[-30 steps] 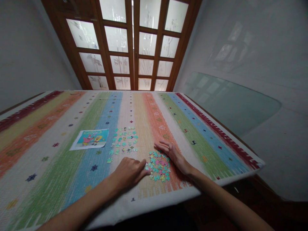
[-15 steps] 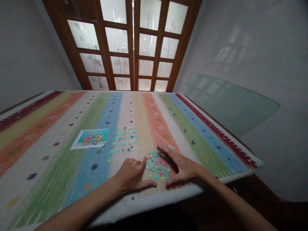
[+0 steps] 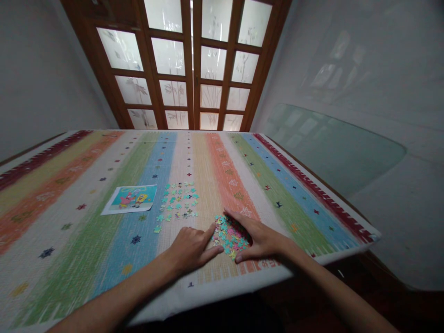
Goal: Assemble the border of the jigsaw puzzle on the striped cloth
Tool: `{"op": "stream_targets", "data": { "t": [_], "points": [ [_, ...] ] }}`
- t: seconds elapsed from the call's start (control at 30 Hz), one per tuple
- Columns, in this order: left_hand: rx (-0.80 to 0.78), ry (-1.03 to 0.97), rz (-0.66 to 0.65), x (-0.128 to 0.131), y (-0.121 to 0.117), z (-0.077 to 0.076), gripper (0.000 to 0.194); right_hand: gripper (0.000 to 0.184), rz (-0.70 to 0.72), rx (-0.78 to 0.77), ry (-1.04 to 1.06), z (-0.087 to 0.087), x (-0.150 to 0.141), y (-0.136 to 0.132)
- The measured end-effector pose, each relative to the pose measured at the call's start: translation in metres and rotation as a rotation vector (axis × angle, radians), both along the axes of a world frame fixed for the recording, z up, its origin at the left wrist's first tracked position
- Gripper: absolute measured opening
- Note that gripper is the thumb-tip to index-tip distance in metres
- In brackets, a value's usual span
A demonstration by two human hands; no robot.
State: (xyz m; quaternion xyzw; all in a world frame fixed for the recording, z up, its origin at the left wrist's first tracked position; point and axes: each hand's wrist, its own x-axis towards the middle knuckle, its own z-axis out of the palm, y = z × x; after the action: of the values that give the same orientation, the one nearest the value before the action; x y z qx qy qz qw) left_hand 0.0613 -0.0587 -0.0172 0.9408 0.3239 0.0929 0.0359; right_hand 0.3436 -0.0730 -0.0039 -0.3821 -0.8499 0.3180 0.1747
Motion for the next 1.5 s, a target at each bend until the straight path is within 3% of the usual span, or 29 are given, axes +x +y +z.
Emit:
{"op": "stream_targets", "data": {
  "t": [0.13,0.37,0.6,0.77,0.93,1.1,1.2,1.37,1.5],
  "points": [
    [-0.038,-0.051,-0.019,-0.007,0.004,0.006,0.067,0.122,-0.01,0.002,0.018,0.002,0.011,0.0],
    [-0.065,0.038,-0.163,-0.019,0.012,0.02,0.045,0.104,-0.08,0.037,-0.007,0.001,0.039,0.001],
    [0.001,-0.037,-0.187,-0.015,0.013,0.012,0.047,0.084,-0.137,0.066,0.019,-0.016,0.036,0.003],
    [0.007,-0.086,-0.17,-0.015,0.014,0.005,0.046,0.078,-0.134,0.088,0.02,-0.016,0.03,0.004],
    [0.011,-0.112,-0.172,-0.016,0.013,0.008,0.042,0.088,-0.12,0.088,-0.045,-0.01,0.028,-0.001],
    [0.02,-0.158,-0.179,-0.015,0.01,0.017,0.04,0.103,-0.07,0.145,-0.111,-0.007,0.009,-0.011],
    [0.081,-0.234,-0.216,-0.016,0.009,0.02,0.042,0.098,0.009,0.163,-0.132,-0.006,-0.013,-0.014],
    [0.165,-0.347,-0.278,-0.018,0.008,0.021,0.038,0.075,0.198,0.232,-0.147,-0.002,-0.038,-0.006],
    [0.195,-0.401,-0.299,-0.016,0.01,0.018,0.038,0.061,0.214,0.295,-0.284,0.0,-0.043,-0.001]
  ]
}}
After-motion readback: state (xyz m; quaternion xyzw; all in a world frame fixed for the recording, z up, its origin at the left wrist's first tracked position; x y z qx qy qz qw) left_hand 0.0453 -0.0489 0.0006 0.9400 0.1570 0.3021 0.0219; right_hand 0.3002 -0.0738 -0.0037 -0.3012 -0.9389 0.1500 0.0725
